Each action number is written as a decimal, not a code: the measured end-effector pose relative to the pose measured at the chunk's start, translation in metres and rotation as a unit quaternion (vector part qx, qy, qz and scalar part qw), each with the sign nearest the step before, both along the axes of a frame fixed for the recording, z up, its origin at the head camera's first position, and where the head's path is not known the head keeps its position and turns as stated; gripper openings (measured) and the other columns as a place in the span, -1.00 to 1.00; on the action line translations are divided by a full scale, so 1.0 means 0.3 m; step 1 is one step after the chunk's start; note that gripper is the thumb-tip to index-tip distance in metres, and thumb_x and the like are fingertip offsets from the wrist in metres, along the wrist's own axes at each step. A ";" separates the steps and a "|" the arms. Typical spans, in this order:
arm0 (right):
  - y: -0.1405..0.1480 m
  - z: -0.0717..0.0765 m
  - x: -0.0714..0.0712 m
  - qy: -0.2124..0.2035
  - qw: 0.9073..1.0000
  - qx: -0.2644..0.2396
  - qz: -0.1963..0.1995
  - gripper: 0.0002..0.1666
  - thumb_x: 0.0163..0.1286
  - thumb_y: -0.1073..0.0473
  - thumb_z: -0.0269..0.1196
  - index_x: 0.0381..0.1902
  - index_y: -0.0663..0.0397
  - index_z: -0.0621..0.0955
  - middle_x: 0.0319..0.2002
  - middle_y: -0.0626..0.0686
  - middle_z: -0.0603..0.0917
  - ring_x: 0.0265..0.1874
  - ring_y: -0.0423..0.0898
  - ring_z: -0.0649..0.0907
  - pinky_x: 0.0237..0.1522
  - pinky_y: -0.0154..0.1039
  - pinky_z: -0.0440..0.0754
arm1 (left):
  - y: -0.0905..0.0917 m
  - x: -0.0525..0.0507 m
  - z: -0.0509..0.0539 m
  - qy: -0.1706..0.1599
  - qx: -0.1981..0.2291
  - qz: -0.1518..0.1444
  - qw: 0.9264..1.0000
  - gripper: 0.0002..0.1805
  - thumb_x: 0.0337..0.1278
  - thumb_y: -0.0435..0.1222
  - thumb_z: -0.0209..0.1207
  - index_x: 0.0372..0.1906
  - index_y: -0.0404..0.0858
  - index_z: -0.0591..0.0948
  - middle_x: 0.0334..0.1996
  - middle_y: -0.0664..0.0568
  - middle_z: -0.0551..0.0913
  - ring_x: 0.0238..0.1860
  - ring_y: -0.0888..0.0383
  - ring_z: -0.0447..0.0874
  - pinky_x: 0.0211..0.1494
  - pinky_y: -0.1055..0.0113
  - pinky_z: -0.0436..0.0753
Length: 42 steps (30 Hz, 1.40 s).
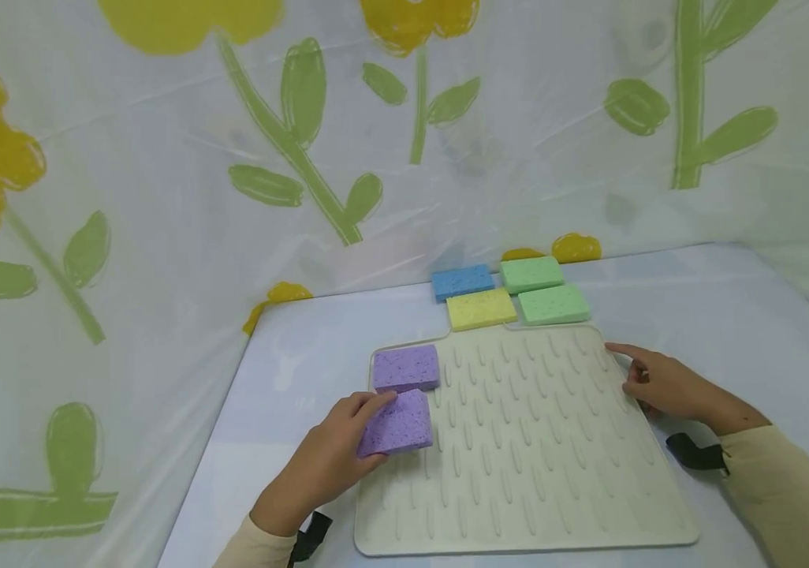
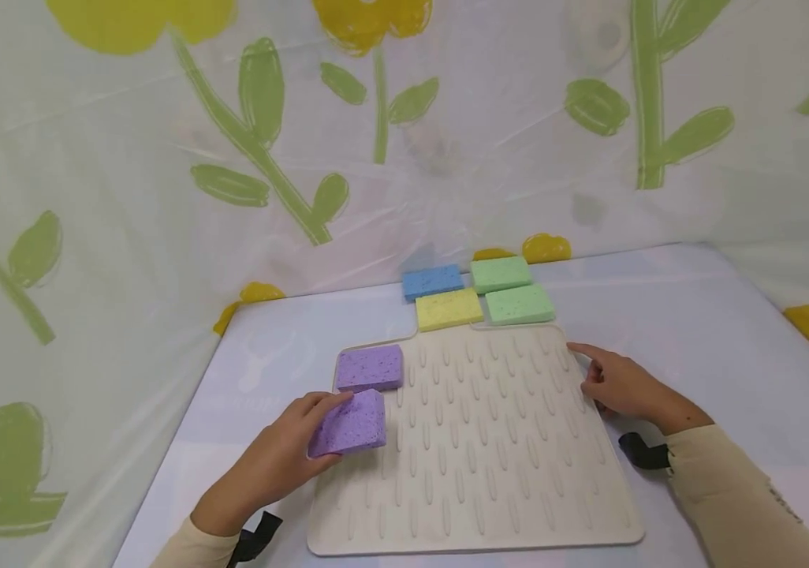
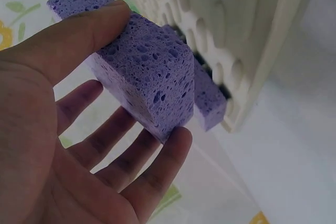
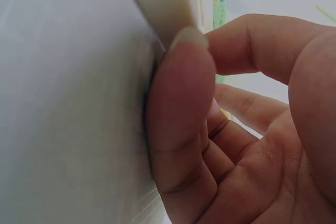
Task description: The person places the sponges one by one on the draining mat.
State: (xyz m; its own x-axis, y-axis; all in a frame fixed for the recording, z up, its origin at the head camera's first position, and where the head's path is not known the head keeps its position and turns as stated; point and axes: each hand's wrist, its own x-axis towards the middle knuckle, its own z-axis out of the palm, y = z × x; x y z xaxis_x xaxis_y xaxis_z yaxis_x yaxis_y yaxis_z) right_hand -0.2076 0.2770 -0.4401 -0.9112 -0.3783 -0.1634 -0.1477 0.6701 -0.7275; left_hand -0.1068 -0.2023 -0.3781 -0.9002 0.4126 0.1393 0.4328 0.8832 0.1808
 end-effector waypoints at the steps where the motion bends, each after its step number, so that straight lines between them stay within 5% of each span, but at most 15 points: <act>1: 0.002 -0.001 0.001 -0.001 1.000 0.000 -0.001 -0.17 0.35 0.33 0.12 0.52 0.40 0.11 -0.39 0.06 0.51 -0.61 -0.17 0.49 -0.56 -0.25 0.53 | 0.001 0.004 -0.005 0.004 -0.002 -0.005 1.000 -0.09 -0.16 -0.16 0.57 0.40 0.02 0.41 0.17 0.04 0.53 0.18 0.05 0.56 0.00 0.16 0.69; 16: 0.004 -0.002 0.009 0.012 1.000 0.008 0.005 -0.18 0.36 0.34 0.15 0.51 0.42 0.12 -0.41 0.04 0.51 -0.64 -0.20 0.48 -0.59 -0.25 0.52 | 0.030 -0.001 -0.032 0.012 -0.040 -0.053 0.998 -0.10 -0.15 -0.11 0.56 0.40 -0.03 0.42 0.12 0.03 0.56 0.15 0.03 0.59 -0.05 0.15 0.71; 29: 0.005 -0.002 -0.005 0.009 1.000 0.018 -0.006 -0.17 0.36 0.34 0.12 0.53 0.37 0.11 -0.38 0.06 0.52 -0.62 -0.16 0.50 -0.58 -0.23 0.54 | 0.062 -0.041 -0.073 -0.005 -0.060 -0.065 0.996 -0.13 -0.09 -0.09 0.53 0.40 -0.04 0.41 0.10 0.04 0.56 0.13 0.05 0.59 -0.06 0.14 0.70; 42: -0.005 0.004 0.004 0.010 1.000 0.023 -0.007 -0.17 0.33 0.34 0.09 0.52 0.39 0.12 -0.36 0.07 0.52 -0.60 -0.17 0.49 -0.56 -0.25 0.52 | 0.064 -0.055 -0.069 -0.009 -0.089 -0.068 0.994 -0.16 -0.10 -0.03 0.52 0.38 -0.04 0.47 0.09 0.04 0.56 0.14 0.05 0.59 -0.09 0.14 0.70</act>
State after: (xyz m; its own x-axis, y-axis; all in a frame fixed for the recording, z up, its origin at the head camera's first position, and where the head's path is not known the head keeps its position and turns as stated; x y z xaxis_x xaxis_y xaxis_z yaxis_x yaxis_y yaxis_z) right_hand -0.2064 0.2756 -0.4389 -0.9193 -0.3590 -0.1610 -0.1535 0.7041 -0.6933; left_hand -0.1232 -0.1831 -0.3988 -0.8360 0.5474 0.0376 0.5486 0.8353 0.0361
